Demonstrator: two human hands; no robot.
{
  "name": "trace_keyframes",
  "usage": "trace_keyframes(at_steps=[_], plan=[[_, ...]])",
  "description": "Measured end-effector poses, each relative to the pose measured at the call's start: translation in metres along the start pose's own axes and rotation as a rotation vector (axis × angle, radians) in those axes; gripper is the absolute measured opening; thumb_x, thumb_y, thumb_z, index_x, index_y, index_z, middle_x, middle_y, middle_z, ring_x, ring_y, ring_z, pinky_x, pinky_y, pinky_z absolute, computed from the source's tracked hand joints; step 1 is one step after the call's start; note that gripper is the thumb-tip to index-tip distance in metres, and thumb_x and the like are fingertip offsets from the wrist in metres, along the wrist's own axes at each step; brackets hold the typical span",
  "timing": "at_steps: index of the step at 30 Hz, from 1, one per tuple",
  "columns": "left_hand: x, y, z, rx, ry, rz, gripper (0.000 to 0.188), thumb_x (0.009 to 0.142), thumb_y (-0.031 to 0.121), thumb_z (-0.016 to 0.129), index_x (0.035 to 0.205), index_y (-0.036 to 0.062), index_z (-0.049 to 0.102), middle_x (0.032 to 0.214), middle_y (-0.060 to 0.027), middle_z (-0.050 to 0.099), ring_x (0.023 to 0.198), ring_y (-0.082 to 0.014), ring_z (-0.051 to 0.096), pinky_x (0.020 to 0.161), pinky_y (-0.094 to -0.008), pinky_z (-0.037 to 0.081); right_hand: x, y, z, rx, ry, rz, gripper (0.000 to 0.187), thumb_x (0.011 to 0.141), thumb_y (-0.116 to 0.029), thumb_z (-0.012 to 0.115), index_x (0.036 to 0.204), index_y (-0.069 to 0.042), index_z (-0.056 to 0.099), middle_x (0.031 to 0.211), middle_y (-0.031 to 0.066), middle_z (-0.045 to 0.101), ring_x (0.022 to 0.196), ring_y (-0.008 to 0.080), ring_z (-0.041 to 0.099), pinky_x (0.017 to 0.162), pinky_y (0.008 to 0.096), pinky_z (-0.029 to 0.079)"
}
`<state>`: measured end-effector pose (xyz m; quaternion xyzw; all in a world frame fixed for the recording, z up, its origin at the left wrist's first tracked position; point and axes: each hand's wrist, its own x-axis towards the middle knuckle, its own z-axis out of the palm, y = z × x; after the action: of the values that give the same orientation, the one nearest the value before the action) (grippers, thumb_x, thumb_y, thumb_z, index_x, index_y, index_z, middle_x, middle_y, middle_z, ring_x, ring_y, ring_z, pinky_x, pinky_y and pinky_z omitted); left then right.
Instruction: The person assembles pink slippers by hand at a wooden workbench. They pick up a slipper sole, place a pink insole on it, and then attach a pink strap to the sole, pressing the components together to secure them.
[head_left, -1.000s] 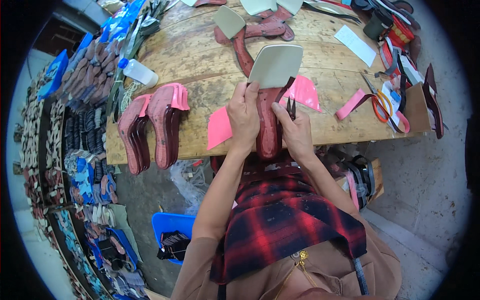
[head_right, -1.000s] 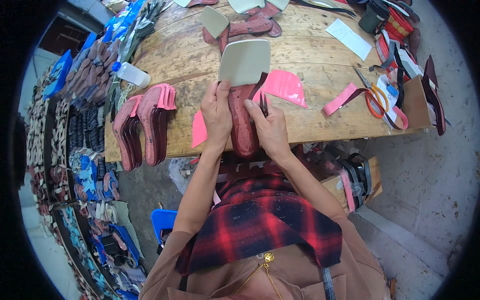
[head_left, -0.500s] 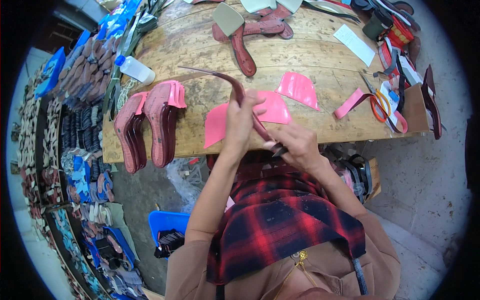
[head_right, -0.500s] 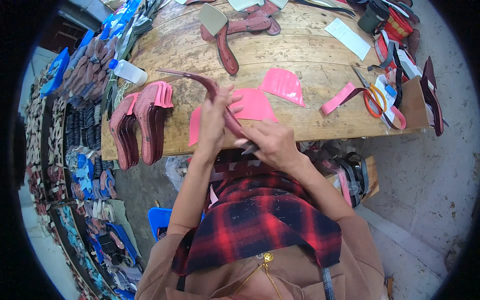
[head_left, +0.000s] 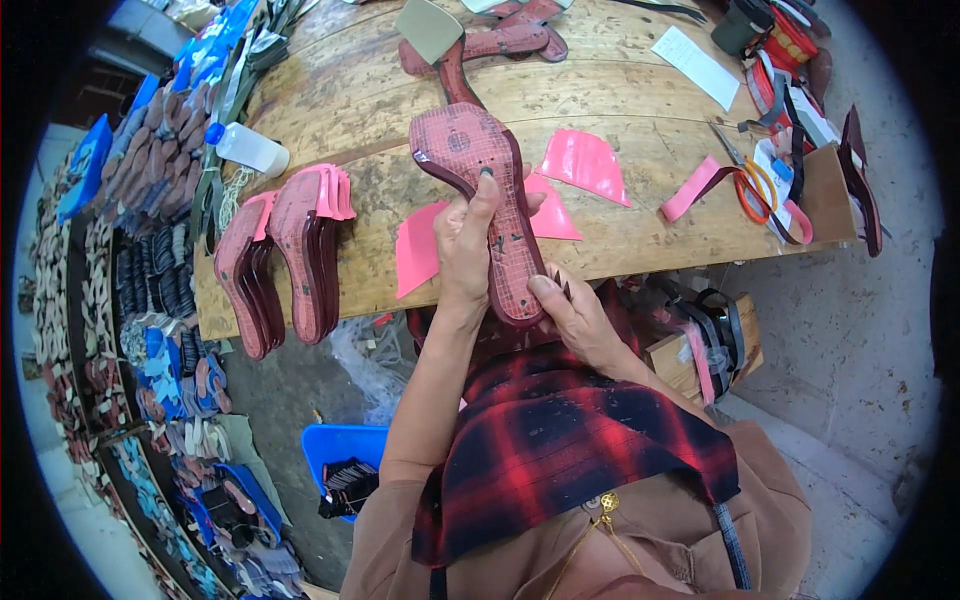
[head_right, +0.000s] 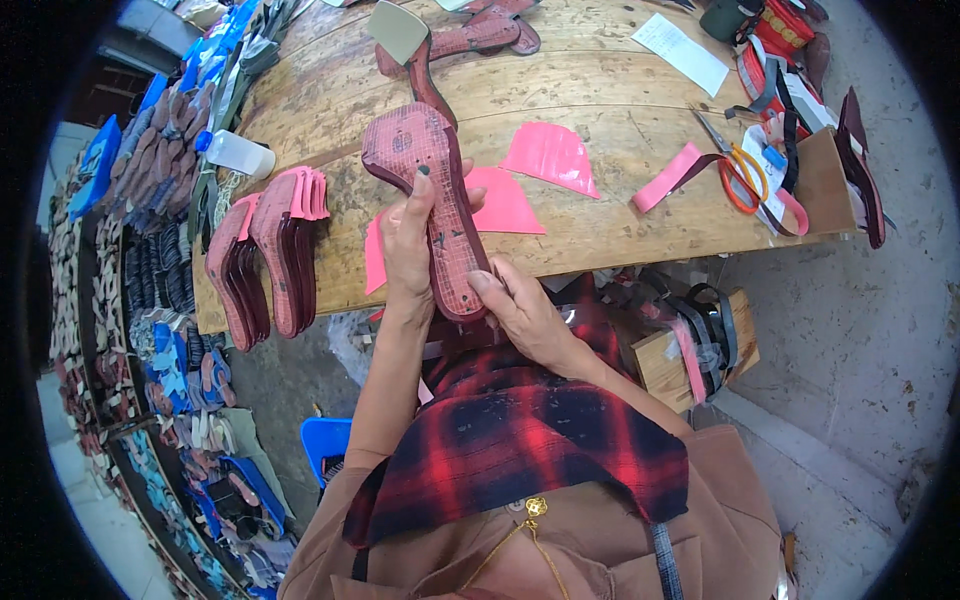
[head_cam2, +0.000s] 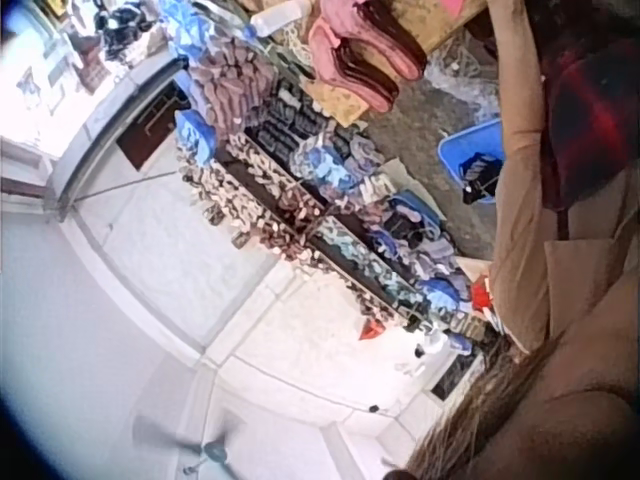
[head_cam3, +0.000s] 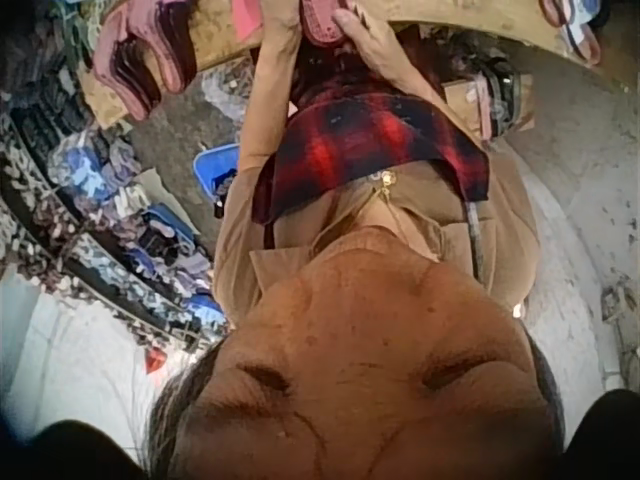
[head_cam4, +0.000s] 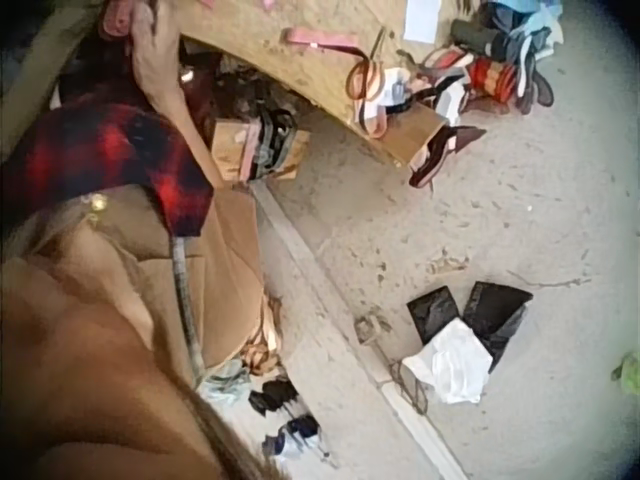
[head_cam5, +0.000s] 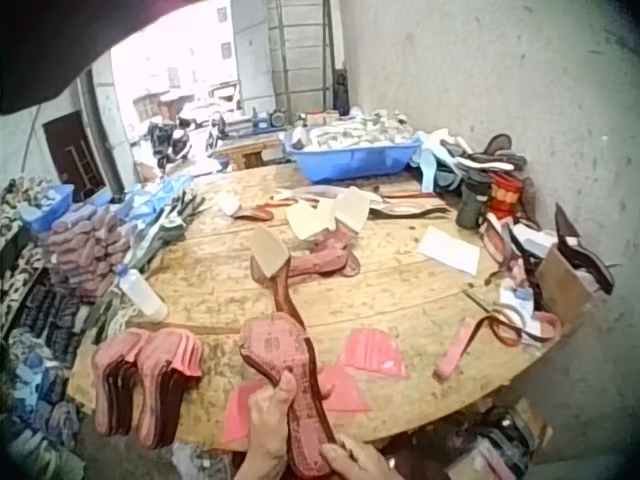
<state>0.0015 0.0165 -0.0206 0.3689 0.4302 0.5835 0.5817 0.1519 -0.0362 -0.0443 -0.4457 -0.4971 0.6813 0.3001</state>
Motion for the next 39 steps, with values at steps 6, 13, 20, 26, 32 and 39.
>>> trace_keyframes(at_steps=[6, 13, 20, 26, 32, 39], plan=[[-0.030, -0.041, 0.004, -0.186, -0.130, -0.006, 0.060, 0.103, 0.045, 0.036, 0.139, -0.0031, 0.036, 0.127, -0.0187, 0.057, 0.117, -0.0266, 0.058, 0.098, -0.0416, 0.048, 0.026, -0.016, 0.009, 0.375, 0.250, -0.288, 0.035, 0.101, -0.031, 0.047, 0.110, 0.001, 0.058, 0.096, 0.0019, 0.062, 0.083, 0.0076, 0.058, 0.074, 0.0260, 0.048], [-0.023, 0.006, -0.062, -0.444, -0.126, 0.054, 0.044, 0.102, 0.031, 0.047, 0.132, -0.0014, 0.047, 0.130, -0.0131, 0.058, 0.118, -0.0212, 0.057, 0.104, -0.0384, 0.044, 0.019, 0.013, -0.001, -0.238, -0.403, -0.128, 0.038, 0.099, -0.034, 0.053, 0.082, -0.001, 0.063, 0.067, 0.0038, 0.058, 0.059, 0.0133, 0.056, 0.056, 0.0314, 0.045], [-0.031, -0.004, -0.056, -0.600, 0.222, -0.172, 0.033, 0.101, 0.025, 0.051, 0.122, 0.0002, 0.054, 0.119, -0.0113, 0.063, 0.107, -0.0169, 0.062, 0.097, -0.0328, 0.049, 0.073, -0.004, -0.046, -0.089, 0.262, -0.219, 0.025, 0.097, -0.026, 0.056, 0.094, -0.003, 0.067, 0.081, 0.0063, 0.067, 0.068, 0.0130, 0.060, 0.065, 0.0295, 0.048], [-0.031, -0.026, -0.065, -0.864, 0.165, -0.300, 0.035, 0.103, 0.025, 0.045, 0.129, 0.0023, 0.050, 0.121, -0.0091, 0.062, 0.109, -0.0168, 0.061, 0.098, -0.0348, 0.049, 0.105, -0.005, -0.038, -0.493, 0.328, -0.450, 0.030, 0.099, -0.026, 0.054, 0.090, 0.000, 0.067, 0.076, 0.0029, 0.063, 0.064, 0.0077, 0.056, 0.063, 0.0233, 0.044], [-0.020, -0.031, -0.065, -0.843, 0.202, -0.281, 0.031, 0.102, 0.024, 0.046, 0.123, 0.0029, 0.053, 0.118, -0.0111, 0.064, 0.108, -0.0196, 0.062, 0.097, -0.0372, 0.050, 0.082, -0.022, 0.007, -0.061, -0.036, -0.246, 0.024, 0.096, -0.025, 0.060, 0.083, -0.005, 0.060, 0.065, -0.0006, 0.053, 0.056, 0.0081, 0.043, 0.051, 0.0267, 0.036], [-0.004, -0.031, -0.066, -0.769, 0.333, -0.249, 0.029, 0.101, 0.023, 0.049, 0.121, 0.0035, 0.054, 0.118, -0.0105, 0.064, 0.107, -0.0216, 0.063, 0.097, -0.0406, 0.050, 0.049, 0.010, 0.023, -0.318, 0.019, -0.344, 0.025, 0.098, -0.020, 0.055, 0.084, 0.000, 0.052, 0.068, 0.0055, 0.041, 0.064, 0.0124, 0.038, 0.060, 0.0289, 0.037]])
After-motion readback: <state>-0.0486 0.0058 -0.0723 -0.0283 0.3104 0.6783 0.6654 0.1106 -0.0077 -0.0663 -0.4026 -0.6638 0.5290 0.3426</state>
